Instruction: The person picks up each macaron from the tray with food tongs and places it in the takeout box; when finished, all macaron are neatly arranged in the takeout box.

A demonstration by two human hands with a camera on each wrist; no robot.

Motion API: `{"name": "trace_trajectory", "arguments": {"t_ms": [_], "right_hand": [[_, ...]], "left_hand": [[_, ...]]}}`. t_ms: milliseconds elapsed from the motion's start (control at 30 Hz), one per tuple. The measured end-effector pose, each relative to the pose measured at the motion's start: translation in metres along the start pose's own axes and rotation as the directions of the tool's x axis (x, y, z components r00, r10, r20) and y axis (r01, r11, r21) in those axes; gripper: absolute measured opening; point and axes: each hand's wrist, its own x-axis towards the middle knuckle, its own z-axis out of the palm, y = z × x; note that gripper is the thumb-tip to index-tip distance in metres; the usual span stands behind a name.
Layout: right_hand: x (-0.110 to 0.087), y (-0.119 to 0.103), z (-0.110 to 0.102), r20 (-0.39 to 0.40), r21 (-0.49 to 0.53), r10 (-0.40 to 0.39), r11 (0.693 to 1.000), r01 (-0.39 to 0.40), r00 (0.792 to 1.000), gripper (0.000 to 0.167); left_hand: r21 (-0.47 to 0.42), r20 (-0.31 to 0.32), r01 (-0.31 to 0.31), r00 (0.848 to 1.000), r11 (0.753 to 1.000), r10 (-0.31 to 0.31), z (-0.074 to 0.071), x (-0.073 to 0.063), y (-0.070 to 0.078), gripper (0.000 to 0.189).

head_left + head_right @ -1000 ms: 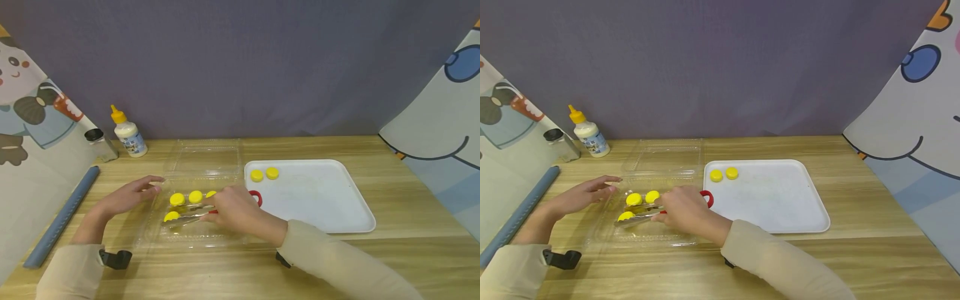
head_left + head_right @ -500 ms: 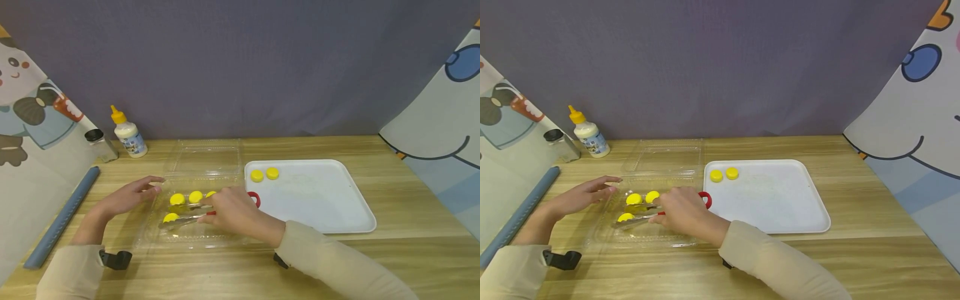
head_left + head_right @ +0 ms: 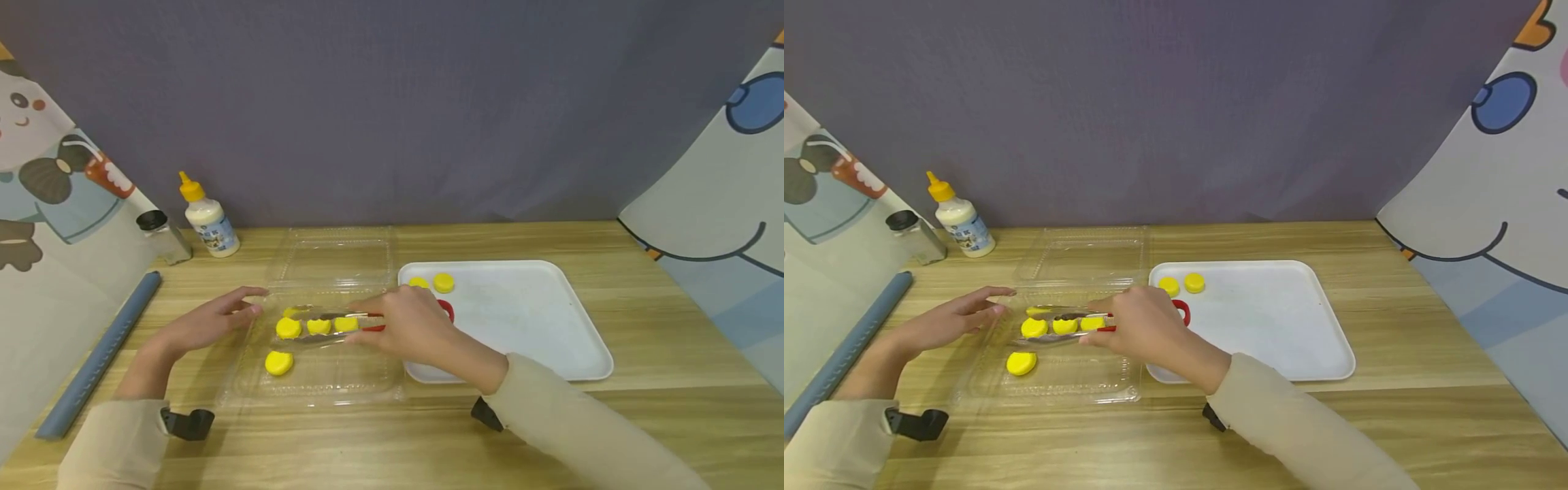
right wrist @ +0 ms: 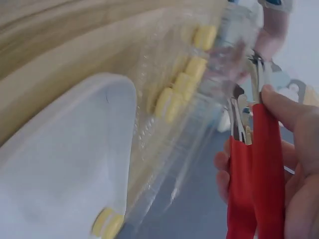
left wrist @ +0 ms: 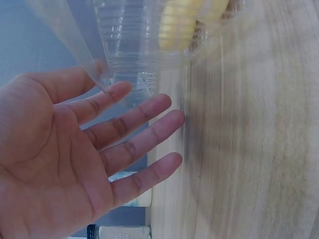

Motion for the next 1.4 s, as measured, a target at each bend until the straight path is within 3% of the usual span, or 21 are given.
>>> {"name": "trace_trajectory", "arguments": {"t_ms": [200,367,500,933,1400], "right_hand": [[-0.012,0.016,-0.014,-0.078,0.032,0.006,0.999,-0.003,0.997,0.045],[-0.022,0.032,-0.028,-0.127,-0.002,0.001,1.000,-0.001,0.992,0.046],[-0.030,0.047,-0.039,-0.153,0.015,0.035,0.999,-0.033,0.988,0.049],[-0.060,0.086,-0.067,-0.159,0.010,0.164,0.986,-0.165,0.974,0.046],[-0.086,0.128,-0.070,-0.176,-0.054,0.229,0.969,-0.242,0.957,0.050]], "left_hand": [[0.004,0.012,0.005,1.000,1.000,-0.005,0.000,0.000,0.001,0.055],[0.003,0.022,0.017,1.000,1.000,-0.017,0.000,0.000,0.003,0.056],[-0.001,0.025,0.032,0.999,0.999,-0.032,0.000,0.000,0.003,0.056],[0.001,0.021,0.024,0.999,1.000,-0.024,0.000,0.000,0.003,0.056],[-0.002,0.026,0.005,1.000,1.000,-0.005,0.000,-0.001,0.002,0.053]]}}
